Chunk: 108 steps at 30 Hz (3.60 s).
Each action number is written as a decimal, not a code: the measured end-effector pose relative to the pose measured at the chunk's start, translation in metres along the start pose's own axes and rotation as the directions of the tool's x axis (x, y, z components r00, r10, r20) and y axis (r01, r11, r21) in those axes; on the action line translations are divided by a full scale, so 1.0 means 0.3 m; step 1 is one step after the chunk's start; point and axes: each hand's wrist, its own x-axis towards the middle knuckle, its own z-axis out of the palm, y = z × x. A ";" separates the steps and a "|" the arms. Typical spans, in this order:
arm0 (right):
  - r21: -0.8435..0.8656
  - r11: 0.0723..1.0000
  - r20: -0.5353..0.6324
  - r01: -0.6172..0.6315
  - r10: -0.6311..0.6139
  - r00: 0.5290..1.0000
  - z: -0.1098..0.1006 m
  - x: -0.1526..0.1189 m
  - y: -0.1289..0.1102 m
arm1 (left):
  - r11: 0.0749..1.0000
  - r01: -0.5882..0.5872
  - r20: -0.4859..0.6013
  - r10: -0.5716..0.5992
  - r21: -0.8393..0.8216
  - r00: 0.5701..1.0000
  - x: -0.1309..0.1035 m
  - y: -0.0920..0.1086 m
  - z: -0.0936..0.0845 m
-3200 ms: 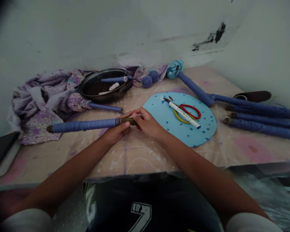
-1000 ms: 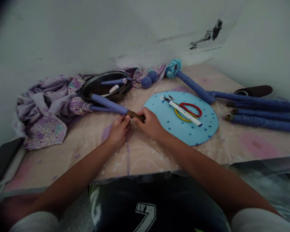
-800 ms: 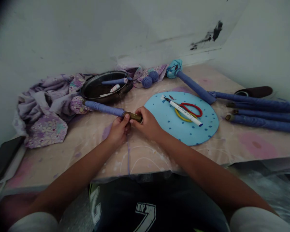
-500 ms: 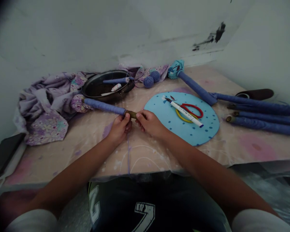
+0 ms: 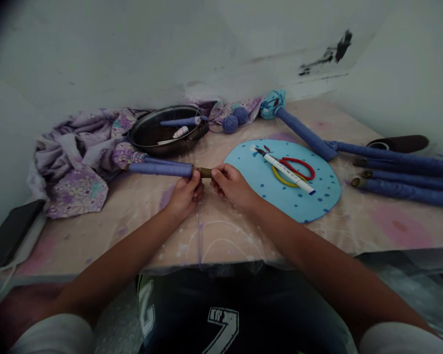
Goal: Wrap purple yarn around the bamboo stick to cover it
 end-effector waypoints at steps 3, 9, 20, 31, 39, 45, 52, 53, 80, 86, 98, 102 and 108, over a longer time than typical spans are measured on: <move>-0.224 0.943 -0.048 0.247 -0.264 0.963 0.005 -0.006 0.015 | 0.998 0.022 0.004 -0.021 -0.052 1.000 0.002 0.004 -0.004; 0.007 1.000 0.035 -0.005 0.005 0.999 0.001 -0.003 0.001 | 0.997 0.048 0.001 -0.049 -0.067 0.999 0.004 0.009 -0.006; -0.474 0.784 0.134 0.402 -0.386 0.912 0.005 -0.013 0.003 | 0.992 0.050 -0.055 -0.056 -0.112 0.997 0.009 0.007 -0.010; -0.307 0.943 0.021 0.129 -0.129 0.991 -0.007 -0.007 -0.011 | 0.997 0.052 0.003 -0.052 -0.060 0.999 0.003 0.008 -0.001; -0.740 0.415 0.219 0.529 -0.596 0.773 -0.015 -0.013 0.018 | 0.975 0.151 -0.055 -0.162 -0.160 0.985 0.010 0.031 -0.008; -0.234 0.946 -0.104 0.223 -0.253 0.962 0.006 -0.011 0.005 | 0.961 0.202 0.049 -0.196 -0.189 0.979 0.012 0.036 -0.018; 0.102 0.991 0.016 -0.082 0.081 0.997 -0.001 -0.005 -0.013 | 0.971 0.193 0.129 -0.175 -0.144 0.976 0.010 0.033 -0.023; 0.051 0.999 0.011 -0.007 0.006 1.000 -0.001 -0.008 -0.011 | 0.971 0.189 0.125 -0.172 -0.146 0.977 0.011 0.031 -0.025; -0.749 0.444 0.214 0.491 -0.540 0.814 -0.026 -0.030 -0.009 | 0.984 0.145 0.137 -0.130 -0.104 0.982 0.010 0.016 -0.022; -0.729 0.502 0.198 0.465 -0.495 0.846 -0.038 -0.012 -0.012 | 0.991 0.088 0.090 -0.079 -0.104 0.993 0.007 0.019 -0.016; -0.653 0.655 0.151 0.379 -0.378 0.913 -0.076 -0.007 -0.036 | 0.995 -0.057 -0.056 0.052 -0.085 0.997 0.009 0.034 -0.016; -0.633 0.673 0.153 0.382 -0.375 0.914 -0.077 -0.007 -0.034 | 0.992 -0.104 -0.097 0.096 -0.077 0.991 0.006 0.046 -0.011; -0.532 0.787 0.086 0.311 -0.315 0.945 -0.064 -0.016 -0.024 | 0.991 -0.121 -0.091 0.115 -0.065 0.989 -0.011 0.049 0.004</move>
